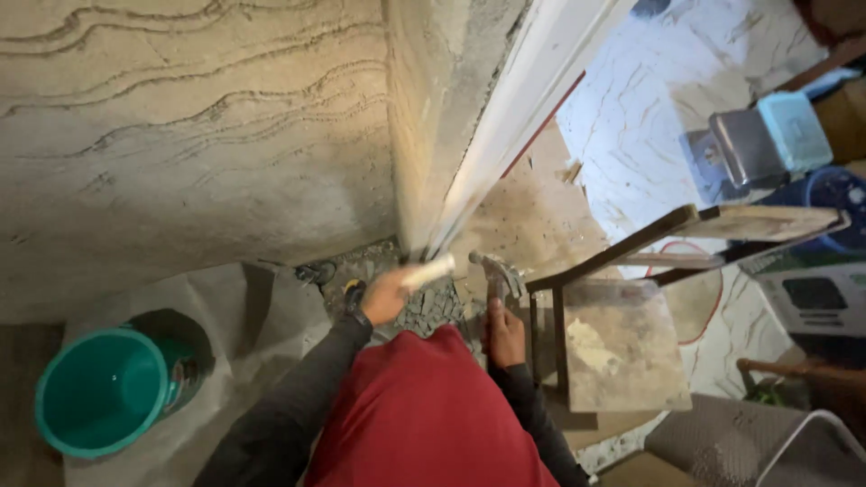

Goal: Chipping away concrete from a wall using a hammer and a wooden block as a chisel

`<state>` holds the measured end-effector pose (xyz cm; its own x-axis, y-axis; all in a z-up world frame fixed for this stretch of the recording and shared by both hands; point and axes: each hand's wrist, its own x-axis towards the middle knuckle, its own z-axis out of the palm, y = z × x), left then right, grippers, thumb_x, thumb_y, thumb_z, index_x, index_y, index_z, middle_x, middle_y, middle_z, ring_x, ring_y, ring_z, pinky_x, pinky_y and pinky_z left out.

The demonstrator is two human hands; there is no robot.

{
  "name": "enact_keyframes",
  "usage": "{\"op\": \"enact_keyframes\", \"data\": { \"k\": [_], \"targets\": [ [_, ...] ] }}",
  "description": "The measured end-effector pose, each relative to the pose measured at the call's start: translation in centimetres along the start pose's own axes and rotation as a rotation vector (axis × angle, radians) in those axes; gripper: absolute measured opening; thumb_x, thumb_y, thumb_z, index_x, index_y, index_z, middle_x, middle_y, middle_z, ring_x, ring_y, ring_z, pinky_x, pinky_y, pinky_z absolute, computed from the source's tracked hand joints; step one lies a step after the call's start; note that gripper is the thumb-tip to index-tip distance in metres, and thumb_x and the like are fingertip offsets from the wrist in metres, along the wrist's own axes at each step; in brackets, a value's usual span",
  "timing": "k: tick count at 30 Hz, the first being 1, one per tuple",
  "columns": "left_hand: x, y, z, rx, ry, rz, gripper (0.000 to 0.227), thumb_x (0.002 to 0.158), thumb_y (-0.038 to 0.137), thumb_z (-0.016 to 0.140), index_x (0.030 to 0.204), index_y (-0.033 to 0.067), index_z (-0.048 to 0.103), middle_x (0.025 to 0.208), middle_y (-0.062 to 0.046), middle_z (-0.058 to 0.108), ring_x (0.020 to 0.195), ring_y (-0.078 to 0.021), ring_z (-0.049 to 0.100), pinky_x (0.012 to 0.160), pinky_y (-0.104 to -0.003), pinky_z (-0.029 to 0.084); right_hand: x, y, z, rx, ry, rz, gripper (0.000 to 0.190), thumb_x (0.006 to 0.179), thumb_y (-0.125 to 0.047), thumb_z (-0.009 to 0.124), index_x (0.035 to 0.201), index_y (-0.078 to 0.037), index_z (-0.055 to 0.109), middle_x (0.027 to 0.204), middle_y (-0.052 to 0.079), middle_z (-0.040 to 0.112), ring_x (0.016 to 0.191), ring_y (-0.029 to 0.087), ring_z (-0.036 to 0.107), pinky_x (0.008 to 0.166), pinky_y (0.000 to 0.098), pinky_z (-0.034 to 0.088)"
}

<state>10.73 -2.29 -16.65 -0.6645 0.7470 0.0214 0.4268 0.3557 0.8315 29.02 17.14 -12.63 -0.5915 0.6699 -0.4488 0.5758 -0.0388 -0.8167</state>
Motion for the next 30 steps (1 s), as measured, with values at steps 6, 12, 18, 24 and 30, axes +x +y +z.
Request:
{"op": "enact_keyframes", "data": {
  "k": [6,12,18,24,30],
  "targets": [
    [5.4,4.5,-3.6,0.221,0.159,-0.107,0.046,0.092,0.015,0.046,0.135,0.0319,0.047,0.109,-0.013,0.065,0.097,-0.0362,0.064,0.083,-0.048,0.051,-0.5,0.2,-0.2,0.162,-0.009,-0.023,0.051,0.093,-0.043,0.055,0.061,-0.005,0.053,0.043,0.015,0.052,0.032,0.023,0.053,0.03,0.0339,0.043],
    [3.6,0.2,0.1,-0.015,-0.006,-0.232,0.03,0.098,0.027,0.04,0.126,0.024,0.05,0.097,-0.015,0.064,0.09,-0.039,0.063,0.077,-0.05,0.051,-3.4,-3.1,-0.8,-0.038,-0.108,-0.007,0.028,0.076,-0.02,0.076,0.065,-0.003,0.057,0.043,0.012,0.054,0.036,0.02,0.056,0.033,0.0285,0.044],
    [-9.1,-5.3,3.7,0.178,-0.113,-0.528,0.034,0.08,0.019,0.057,0.113,0.015,0.048,0.1,-0.021,0.063,0.1,-0.0426,0.061,0.085,-0.055,0.047,-1.7,6.3,-0.1,0.061,-0.16,0.155,0.017,0.073,-0.01,0.071,0.069,-0.002,0.057,0.048,0.016,0.053,0.04,0.023,0.057,0.037,0.0323,0.046],
    [-17.1,-6.2,2.6,0.358,-0.362,-0.578,0.037,0.077,0.04,0.059,0.105,0.0159,0.054,0.102,-0.016,0.058,0.101,-0.0382,0.06,0.085,-0.051,0.05,-4.8,4.6,-1.6,0.206,-0.166,0.625,0.014,0.071,-0.004,0.065,0.069,0.009,0.059,0.052,0.022,0.056,0.039,0.028,0.059,0.036,0.0407,0.052],
    [-19.1,-8.6,3.8,0.264,-0.784,-0.661,0.072,0.081,0.048,0.06,0.138,0.0091,0.041,0.135,-0.016,0.049,0.128,-0.0309,0.044,0.107,-0.041,0.037,-6.9,12.4,0.1,0.136,-0.105,0.773,0.02,0.071,-0.002,0.063,0.079,0.017,0.061,0.063,0.03,0.059,0.049,0.034,0.065,0.044,0.0473,0.055]
  ]
}}
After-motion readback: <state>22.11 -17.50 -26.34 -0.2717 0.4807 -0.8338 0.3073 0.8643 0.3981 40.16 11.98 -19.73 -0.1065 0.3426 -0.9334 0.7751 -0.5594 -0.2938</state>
